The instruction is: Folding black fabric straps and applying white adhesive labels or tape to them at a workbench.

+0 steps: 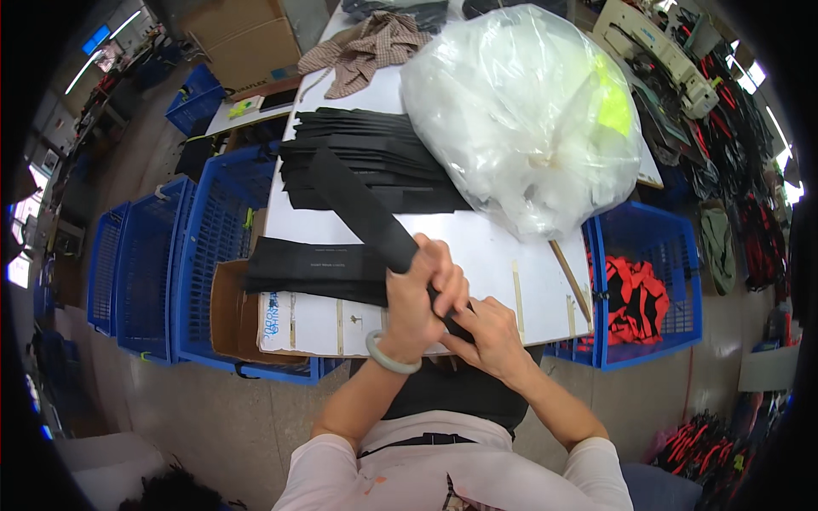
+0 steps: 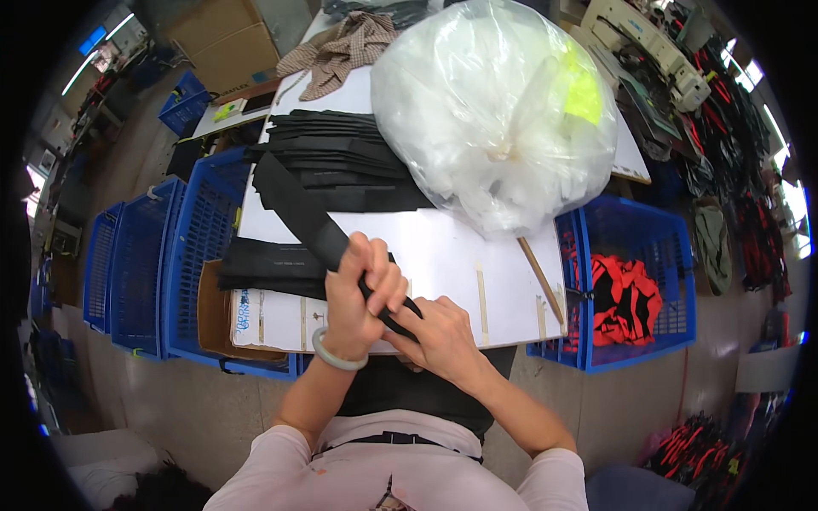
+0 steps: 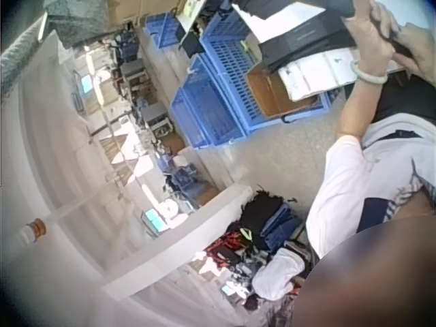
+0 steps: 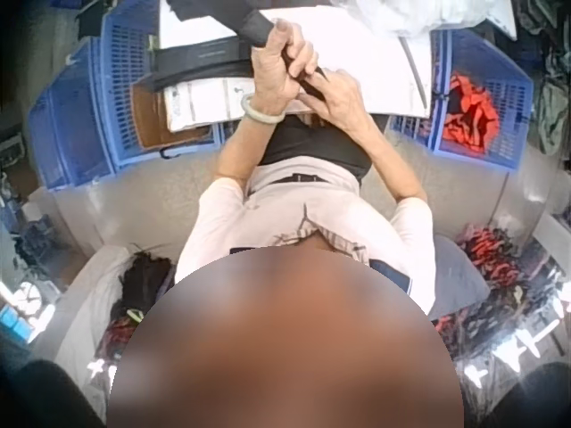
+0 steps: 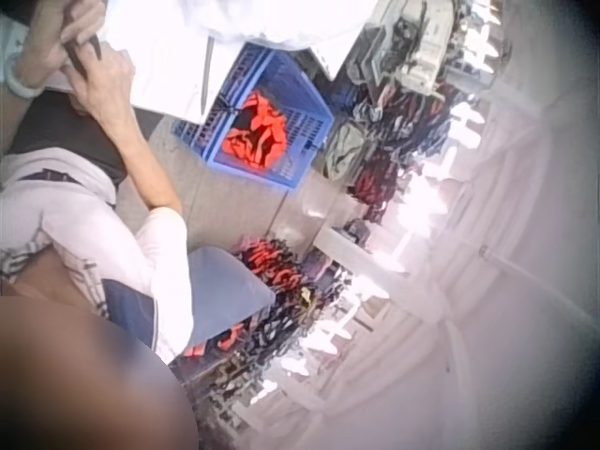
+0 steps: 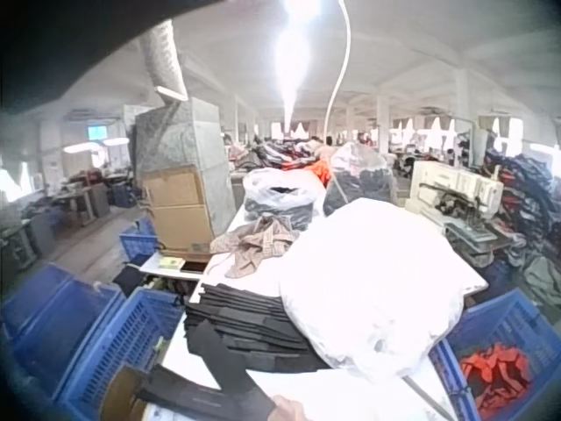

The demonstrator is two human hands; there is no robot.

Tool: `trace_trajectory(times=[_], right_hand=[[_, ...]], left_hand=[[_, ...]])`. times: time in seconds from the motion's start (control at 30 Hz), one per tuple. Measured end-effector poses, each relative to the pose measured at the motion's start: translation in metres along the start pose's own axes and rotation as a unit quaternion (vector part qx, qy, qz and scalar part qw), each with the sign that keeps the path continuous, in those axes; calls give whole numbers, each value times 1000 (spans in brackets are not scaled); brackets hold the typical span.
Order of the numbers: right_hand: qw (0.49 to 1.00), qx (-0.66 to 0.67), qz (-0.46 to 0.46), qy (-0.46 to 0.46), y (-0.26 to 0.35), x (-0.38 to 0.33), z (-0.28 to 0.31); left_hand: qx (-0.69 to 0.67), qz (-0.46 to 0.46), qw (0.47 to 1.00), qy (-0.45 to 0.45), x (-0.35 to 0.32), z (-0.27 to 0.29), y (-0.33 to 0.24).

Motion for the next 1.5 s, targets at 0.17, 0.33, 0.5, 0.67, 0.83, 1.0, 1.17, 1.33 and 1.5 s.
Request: trace_trajectory(times=[0.17,0.33,0.5,0.67,0.83,1.0,1.17,1.33,1.5], right_hand=[[979,124,93,-134,-12,-22,-8],[978,193,-71,-21,-25,-30,-20],[984,131,22,-115,-3,-31,-1],[956,221,-95,-167,-5,-53,27],[870,375,-314,-59,-19,-43,26],[874,362,-323,-27,-21,-42,31],[874,363,-323,-7,-25,-50,32],[987,15,-65,-144,-37,-56,71],[978,-201,-19,-46,-73,-106,42]], left_hand=[[116,-60,988,81,-29,-40,-2],[141,-83,970,180,-43,-54,6],[108,-70,981,144,-43,-51,5],[112,-39,993,13,-25,-11,20],[211,-22,977,35,-27,-1,31],[91,8,996,17,-27,-1,21],[112,41,993,11,-26,16,27],[130,113,984,-50,-48,7,30],[635,23,736,234,-101,-15,55]])
Point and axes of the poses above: each hand's wrist, its own x-axis towards the middle knuckle, its own z-axis out of the back of the hand, y = z × x, the point moved 6 cm from there along x, towards the middle knuckle, and after that the axes turned 6 degrees about y, right-handed, at the moved point
